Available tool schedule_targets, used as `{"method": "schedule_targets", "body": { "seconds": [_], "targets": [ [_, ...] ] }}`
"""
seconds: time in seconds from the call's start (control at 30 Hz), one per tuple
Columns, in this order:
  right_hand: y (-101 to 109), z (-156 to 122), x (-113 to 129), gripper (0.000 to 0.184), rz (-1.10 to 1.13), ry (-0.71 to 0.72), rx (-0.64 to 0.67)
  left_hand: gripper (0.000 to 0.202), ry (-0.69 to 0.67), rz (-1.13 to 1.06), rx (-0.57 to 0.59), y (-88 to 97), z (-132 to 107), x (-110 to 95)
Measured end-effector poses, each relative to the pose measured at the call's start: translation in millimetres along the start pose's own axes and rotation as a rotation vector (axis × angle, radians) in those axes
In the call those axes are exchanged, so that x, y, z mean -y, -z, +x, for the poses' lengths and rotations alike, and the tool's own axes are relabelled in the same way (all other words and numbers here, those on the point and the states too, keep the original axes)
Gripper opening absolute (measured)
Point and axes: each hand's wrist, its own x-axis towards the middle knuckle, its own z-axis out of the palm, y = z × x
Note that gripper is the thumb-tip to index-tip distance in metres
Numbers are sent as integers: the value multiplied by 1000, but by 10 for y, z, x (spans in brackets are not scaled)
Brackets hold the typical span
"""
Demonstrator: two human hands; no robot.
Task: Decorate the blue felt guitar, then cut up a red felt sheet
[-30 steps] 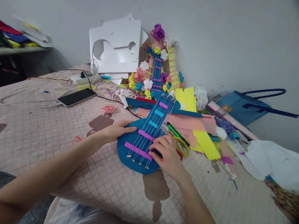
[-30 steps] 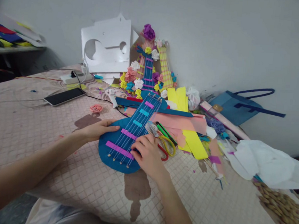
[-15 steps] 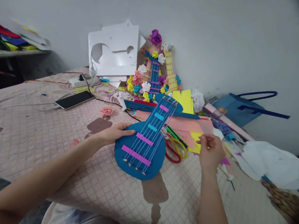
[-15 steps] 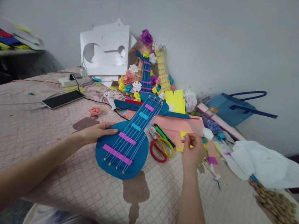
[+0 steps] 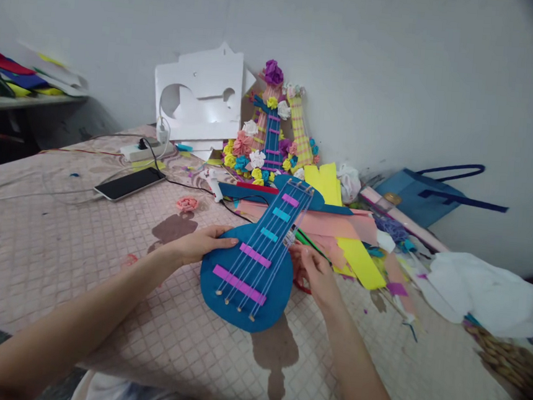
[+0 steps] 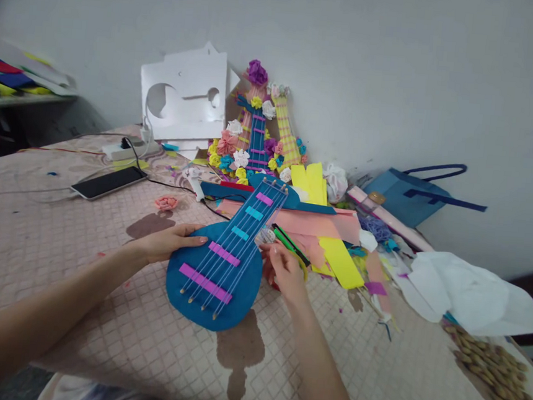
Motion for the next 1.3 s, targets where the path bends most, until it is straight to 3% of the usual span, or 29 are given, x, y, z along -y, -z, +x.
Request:
{"method": "schedule_targets", "body": {
  "seconds": [0.13,0.33,0.67,0.8,1.07,1.17,1.3],
  "targets": [
    [-161,-29,-19,30,113,-120,81,46,18,10,14,-3,1,3],
    [-247,-72,23,29,111,-112,133,44,41,13,-24,-55,-24,-32],
    [-368,-121,-33,28,111,-109,226,43,24,117,13,-15,-32,-26],
    [-384,-114,-38,33,58,-104,184,40,27,150,34,31,-22,-41],
    [-116,82,-20,27,-138,76,-160,38,176,247,83,351,-129,-81],
    [-76,197,77,18,-250,173,-175,37,246,287,103,476,-248,-63],
    [-269,412,254,9,-583,462,-63,35,253,418,108,559,-349,-64]
  ]
}}
